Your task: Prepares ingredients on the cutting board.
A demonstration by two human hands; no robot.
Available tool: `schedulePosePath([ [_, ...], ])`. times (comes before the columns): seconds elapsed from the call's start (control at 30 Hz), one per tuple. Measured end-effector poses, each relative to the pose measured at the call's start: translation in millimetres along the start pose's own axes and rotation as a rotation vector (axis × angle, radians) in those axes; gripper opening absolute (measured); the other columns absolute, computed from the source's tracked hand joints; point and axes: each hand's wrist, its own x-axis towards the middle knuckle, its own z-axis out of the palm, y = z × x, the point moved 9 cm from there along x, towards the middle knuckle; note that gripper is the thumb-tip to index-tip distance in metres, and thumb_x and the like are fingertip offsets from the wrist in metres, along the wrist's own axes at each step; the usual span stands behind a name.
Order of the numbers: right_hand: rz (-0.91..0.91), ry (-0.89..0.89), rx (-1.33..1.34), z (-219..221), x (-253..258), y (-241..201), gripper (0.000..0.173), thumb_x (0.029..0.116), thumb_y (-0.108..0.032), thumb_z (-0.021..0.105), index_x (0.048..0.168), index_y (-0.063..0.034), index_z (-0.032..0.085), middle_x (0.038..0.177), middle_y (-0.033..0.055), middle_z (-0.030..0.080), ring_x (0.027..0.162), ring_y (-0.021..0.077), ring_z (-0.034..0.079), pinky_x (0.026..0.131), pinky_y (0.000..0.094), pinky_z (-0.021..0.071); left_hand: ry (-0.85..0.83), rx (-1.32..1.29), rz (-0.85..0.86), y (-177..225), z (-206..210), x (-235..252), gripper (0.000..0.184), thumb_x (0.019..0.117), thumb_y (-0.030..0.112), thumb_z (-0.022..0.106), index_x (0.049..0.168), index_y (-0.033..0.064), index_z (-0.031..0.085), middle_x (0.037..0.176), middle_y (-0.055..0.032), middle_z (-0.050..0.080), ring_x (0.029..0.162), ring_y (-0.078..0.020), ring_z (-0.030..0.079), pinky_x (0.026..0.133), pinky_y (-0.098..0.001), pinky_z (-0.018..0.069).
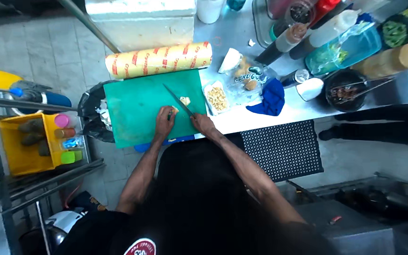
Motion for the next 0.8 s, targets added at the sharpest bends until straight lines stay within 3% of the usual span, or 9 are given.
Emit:
schedulePosePath([
  [0.2,0.044,0.024,-0.085,-15,-12,-24,0.039,0.1086,-0.041,0.043,0.117,-0.0100,0.065,0.100,0.0197,0.070,0.095,0.0400,0.071,0.076,0.0600,0.0573,-0.037,0.038,0.013,-9,-13,34,0.024,0.0943,0.017,0.072,0.113,0.0025,0.070,0.110,-0.0152,0.069,0.095,-0.0215,0.071,0.088,-0.0365,0.0601],
  [0.3,0.069,0.016,-0.144,-16,-20,-31,0.038,0.1084,-0.040,0.045,0.117,-0.0081,0.064,0.100,0.0207,0.070,0.094,0.0408,0.071,0.074,0.0594,0.0577,-0.178,0.019,-0.002,15,-28,22,0.027,0.0979,0.020,0.071,0.121,0.0057,0.066,0.125,-0.0163,0.065,0.106,-0.0266,0.069,0.092,-0.0439,0.0587],
  [0.43,0.086,-0.018,-0.189,-4,-10,-33,0.039,0.1097,-0.039,0.042,0.125,-0.0082,0.061,0.102,0.0220,0.070,0.094,0.0416,0.071,0.075,0.0590,0.0582,-0.137,-0.033,0.035,9,-32,15,0.024,0.1014,0.012,0.063,0.124,0.0059,0.068,0.132,-0.0158,0.063,0.116,-0.0270,0.067,0.100,-0.0436,0.0560],
  [0.57,0.031,0.047,-0.214,0,-4,-36,0.039,0.1100,-0.040,0.040,0.123,-0.0085,0.060,0.092,0.0206,0.069,0.085,0.0401,0.072,0.068,0.0569,0.0584,-0.035,-0.021,0.049,-24,-11,32,0.017,0.1010,0.013,0.062,0.111,0.0055,0.074,0.118,-0.0124,0.071,0.108,-0.0231,0.071,0.097,-0.0398,0.0583],
  [0.7,0.013,0.034,-0.245,-15,-7,-44,0.038,0.1095,-0.040,0.042,0.122,-0.0096,0.061,0.092,0.0204,0.069,0.085,0.0406,0.072,0.068,0.0578,0.0582,-0.038,-0.012,0.015,-27,-10,38,0.016,0.1011,0.015,0.062,0.108,0.0070,0.074,0.112,-0.0115,0.071,0.100,-0.0223,0.071,0.092,-0.0397,0.0596],
  [0.8,-0.019,0.046,-0.289,-30,-33,-53,0.036,0.1083,-0.041,0.046,0.116,-0.0103,0.062,0.086,0.0196,0.067,0.079,0.0409,0.070,0.060,0.0576,0.0569,-0.033,-0.048,-0.008,-27,-12,32,0.015,0.0998,0.015,0.063,0.105,0.0070,0.074,0.108,-0.0108,0.072,0.096,-0.0201,0.072,0.089,-0.0375,0.0605],
])
